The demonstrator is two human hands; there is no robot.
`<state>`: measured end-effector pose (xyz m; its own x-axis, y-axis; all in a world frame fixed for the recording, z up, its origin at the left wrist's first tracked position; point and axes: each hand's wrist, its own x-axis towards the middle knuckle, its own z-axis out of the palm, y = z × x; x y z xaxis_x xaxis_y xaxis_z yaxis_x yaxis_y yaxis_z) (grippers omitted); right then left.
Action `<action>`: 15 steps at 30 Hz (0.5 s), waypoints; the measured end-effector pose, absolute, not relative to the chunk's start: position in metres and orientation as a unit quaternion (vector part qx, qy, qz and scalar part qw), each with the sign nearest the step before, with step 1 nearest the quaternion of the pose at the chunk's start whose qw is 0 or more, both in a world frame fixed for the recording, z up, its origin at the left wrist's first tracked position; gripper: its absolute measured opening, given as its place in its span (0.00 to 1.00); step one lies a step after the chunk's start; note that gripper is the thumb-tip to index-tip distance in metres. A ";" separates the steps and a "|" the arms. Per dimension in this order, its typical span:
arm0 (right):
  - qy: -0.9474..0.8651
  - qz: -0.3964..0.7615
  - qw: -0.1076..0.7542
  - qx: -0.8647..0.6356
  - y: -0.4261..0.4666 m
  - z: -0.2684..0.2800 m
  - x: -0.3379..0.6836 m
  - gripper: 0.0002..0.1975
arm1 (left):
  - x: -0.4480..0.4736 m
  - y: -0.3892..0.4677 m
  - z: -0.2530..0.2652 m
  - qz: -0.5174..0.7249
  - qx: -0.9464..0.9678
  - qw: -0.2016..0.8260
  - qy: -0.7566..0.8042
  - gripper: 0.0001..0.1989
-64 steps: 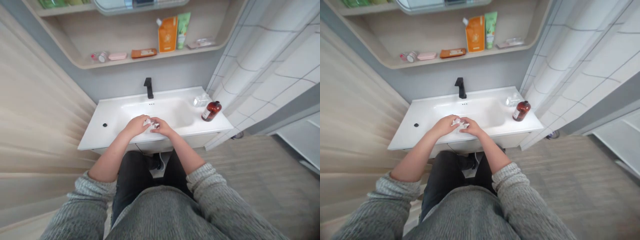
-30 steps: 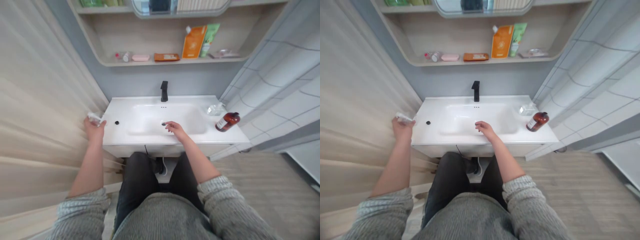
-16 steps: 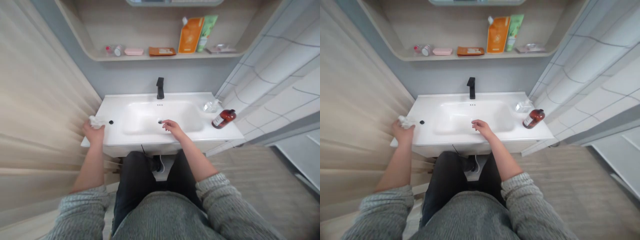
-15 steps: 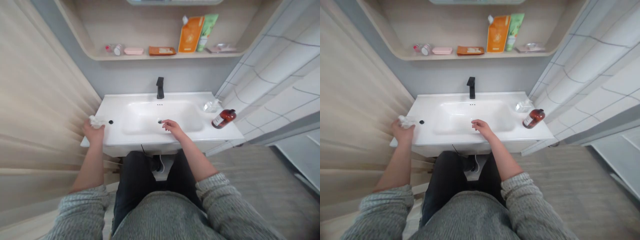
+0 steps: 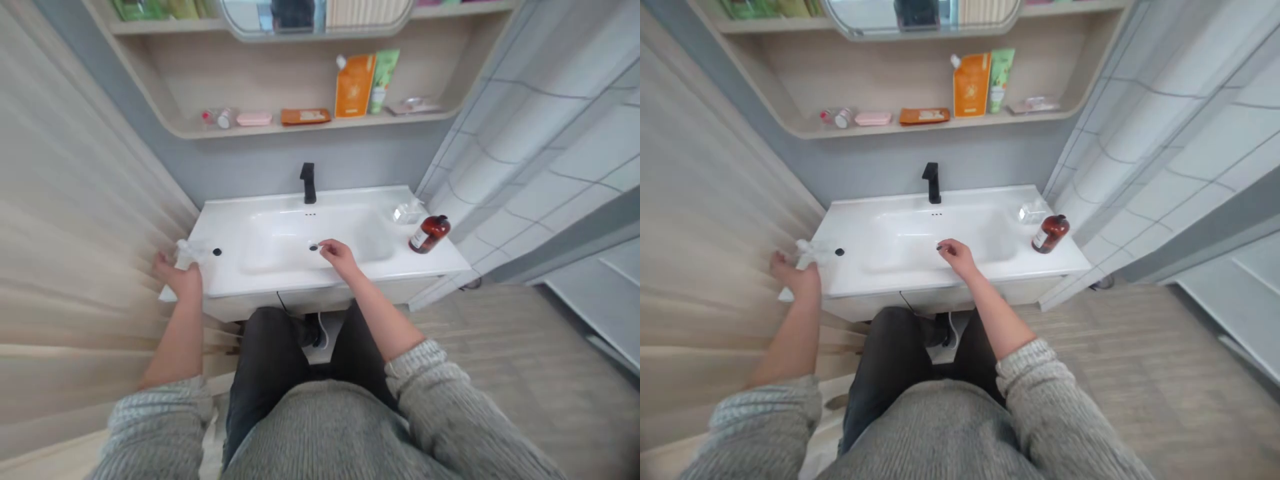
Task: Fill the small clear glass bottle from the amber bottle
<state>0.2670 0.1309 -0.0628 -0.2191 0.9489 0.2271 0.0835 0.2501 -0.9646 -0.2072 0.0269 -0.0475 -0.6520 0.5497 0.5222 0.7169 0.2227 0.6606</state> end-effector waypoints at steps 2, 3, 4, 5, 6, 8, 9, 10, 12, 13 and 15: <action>-0.615 0.429 0.500 -0.432 0.125 -0.060 0.282 0.19 | -0.194 0.020 -0.042 -0.483 -0.381 0.127 -0.778 0.44; -0.607 0.413 0.511 -0.447 0.123 -0.059 0.292 0.19 | -0.185 0.018 -0.039 -0.480 -0.393 0.138 -0.772 0.43; -0.601 0.395 0.519 -0.462 0.121 -0.058 0.304 0.18 | -0.175 0.017 -0.036 -0.475 -0.413 0.145 -0.763 0.41; -0.594 0.377 0.525 -0.479 0.118 -0.058 0.318 0.18 | -0.165 0.018 -0.033 -0.470 -0.436 0.146 -0.753 0.38; -0.588 0.359 0.528 -0.496 0.116 -0.057 0.333 0.18 | -0.154 0.021 -0.030 -0.464 -0.465 0.139 -0.741 0.36; -0.569 0.323 0.536 -0.533 0.110 -0.056 0.364 0.18 | -0.131 0.031 -0.024 -0.443 -0.533 0.102 -0.713 0.31; -0.557 0.304 0.542 -0.552 0.107 -0.056 0.379 0.18 | -0.120 0.037 -0.023 -0.428 -0.568 0.075 -0.700 0.30; -0.545 0.282 0.547 -0.569 0.102 -0.056 0.393 0.17 | -0.108 0.043 -0.022 -0.410 -0.599 0.050 -0.687 0.29; -0.527 0.237 0.551 -0.602 0.091 -0.055 0.417 0.17 | -0.088 0.055 -0.026 -0.369 -0.650 0.012 -0.664 0.27; -0.521 0.215 0.549 -0.617 0.085 -0.054 0.427 0.17 | -0.079 0.060 -0.030 -0.350 -0.667 0.001 -0.657 0.26; -0.520 0.173 0.539 -0.640 0.075 -0.049 0.443 0.17 | -0.064 0.067 -0.040 -0.308 -0.692 -0.018 -0.653 0.24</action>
<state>0.4435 0.0747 -0.0493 0.3997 0.8518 0.3386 0.4784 0.1213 -0.8697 -0.0645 0.0674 -0.0404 -0.0421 0.9145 0.4023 0.8926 -0.1465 0.4264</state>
